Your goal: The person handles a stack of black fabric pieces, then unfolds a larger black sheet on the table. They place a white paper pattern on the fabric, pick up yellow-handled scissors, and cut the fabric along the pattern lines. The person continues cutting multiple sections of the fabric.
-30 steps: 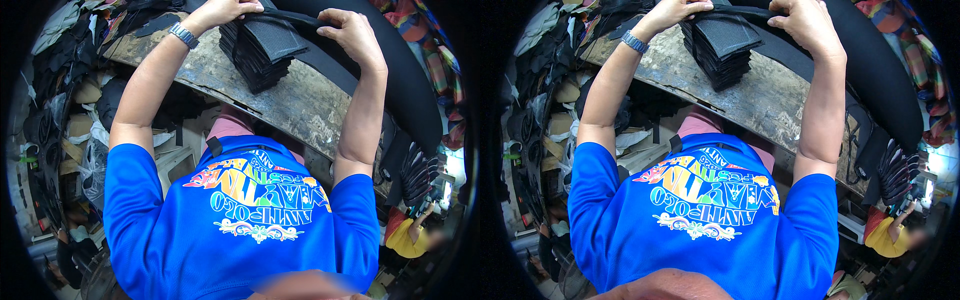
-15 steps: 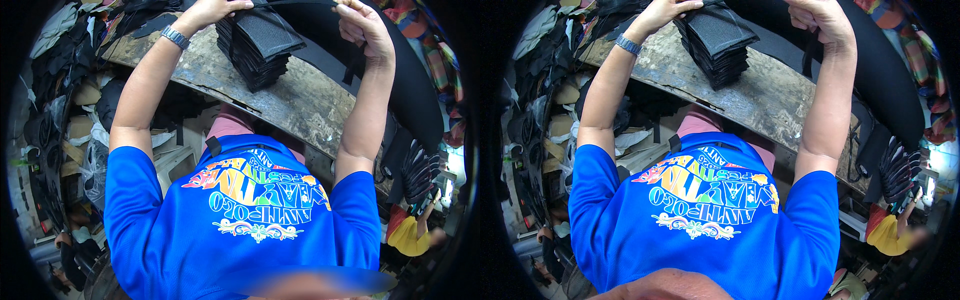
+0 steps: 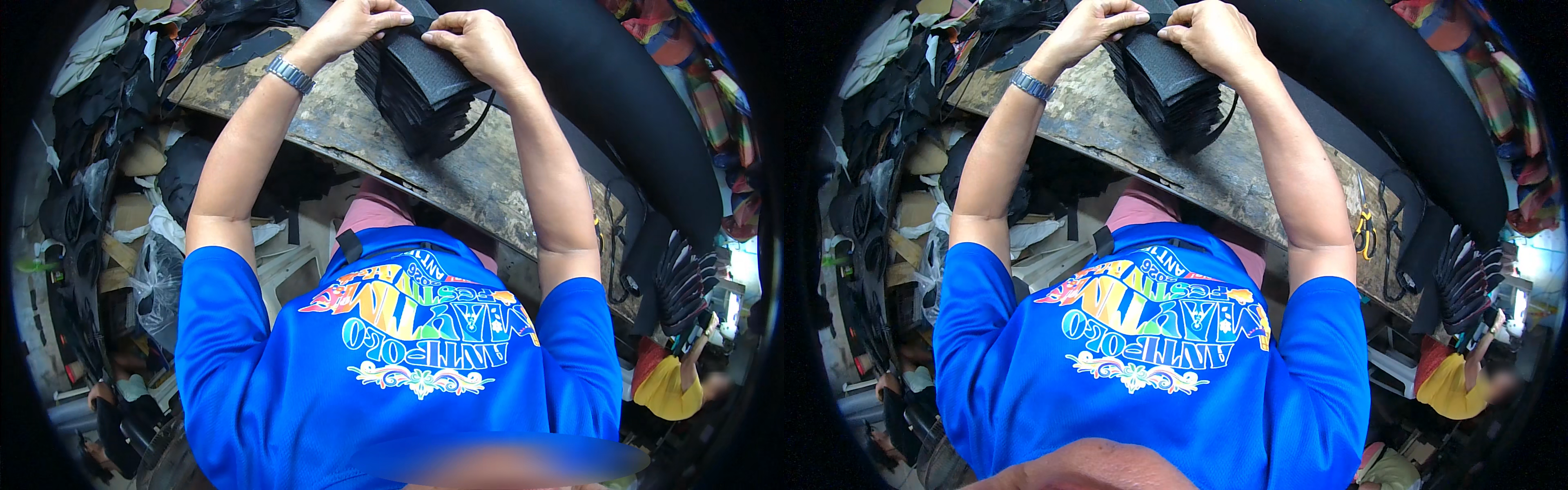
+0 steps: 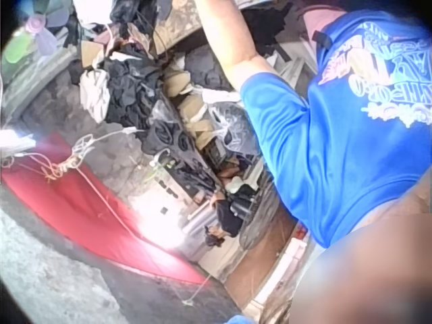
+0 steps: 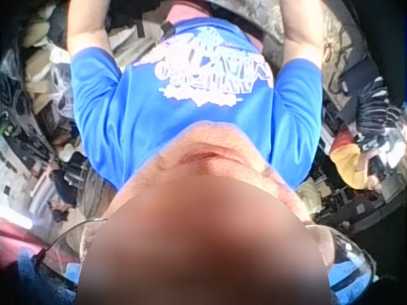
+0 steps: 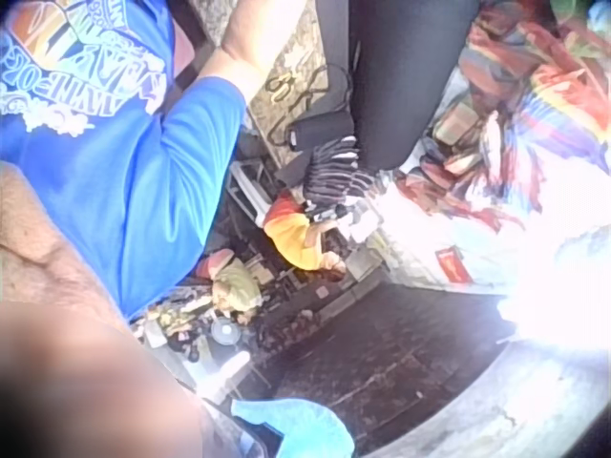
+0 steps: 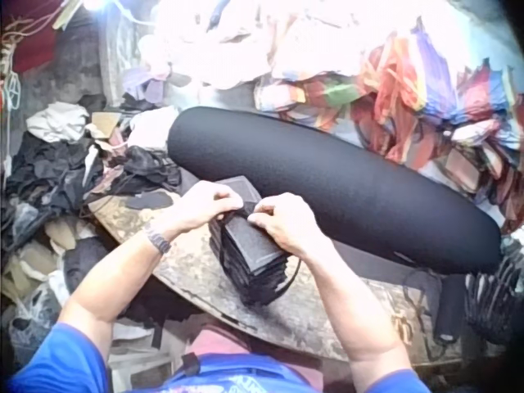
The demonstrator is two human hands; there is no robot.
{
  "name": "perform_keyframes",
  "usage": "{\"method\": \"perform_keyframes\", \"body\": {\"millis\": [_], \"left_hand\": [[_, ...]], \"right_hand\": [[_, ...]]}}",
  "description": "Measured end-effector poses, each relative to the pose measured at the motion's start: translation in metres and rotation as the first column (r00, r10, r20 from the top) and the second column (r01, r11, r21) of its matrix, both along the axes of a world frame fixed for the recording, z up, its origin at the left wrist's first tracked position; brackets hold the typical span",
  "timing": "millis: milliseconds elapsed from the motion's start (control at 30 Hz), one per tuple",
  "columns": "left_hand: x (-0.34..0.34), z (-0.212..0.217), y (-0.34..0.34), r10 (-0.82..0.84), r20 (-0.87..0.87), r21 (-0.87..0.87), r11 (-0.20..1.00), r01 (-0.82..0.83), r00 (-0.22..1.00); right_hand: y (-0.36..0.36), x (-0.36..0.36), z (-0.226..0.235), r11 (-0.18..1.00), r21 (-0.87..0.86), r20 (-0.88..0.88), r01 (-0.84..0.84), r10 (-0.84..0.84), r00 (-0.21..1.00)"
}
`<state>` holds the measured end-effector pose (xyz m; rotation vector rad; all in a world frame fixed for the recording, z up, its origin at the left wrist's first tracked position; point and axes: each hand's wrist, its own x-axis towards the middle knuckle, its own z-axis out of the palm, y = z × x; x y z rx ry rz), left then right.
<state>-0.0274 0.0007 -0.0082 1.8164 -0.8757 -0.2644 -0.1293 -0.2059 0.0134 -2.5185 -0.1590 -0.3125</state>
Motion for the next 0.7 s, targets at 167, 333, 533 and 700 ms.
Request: {"method": "perform_keyframes", "body": {"millis": [167, 333, 533, 700], "left_hand": [[-0.003, 0.004, 0.016, 0.031, 0.011, 0.115, 0.993, -0.032, 0.999], [-0.004, -0.003, 0.036, 0.113, 0.043, 0.113, 0.987, -0.118, 0.993], [-0.01, -0.025, 0.055, 0.123, 0.267, 0.139, 0.977, -0.164, 0.956], [-0.021, -0.035, 0.043, 0.166, 0.503, 0.111, 0.961, -0.253, 0.849]], "right_hand": [[-0.013, 0.018, -0.019, 0.996, 0.088, 0.011, 0.03, -0.031, 0.999], [-0.029, 0.023, -0.032, 0.996, 0.02, 0.096, 0.089, -0.091, 0.991], [-0.071, 0.02, -0.041, 0.994, 0.045, 0.167, 0.098, -0.104, 0.98], [-0.077, 0.021, -0.02, 0.818, 0.573, -0.152, 0.045, 0.052, 0.987]]}}
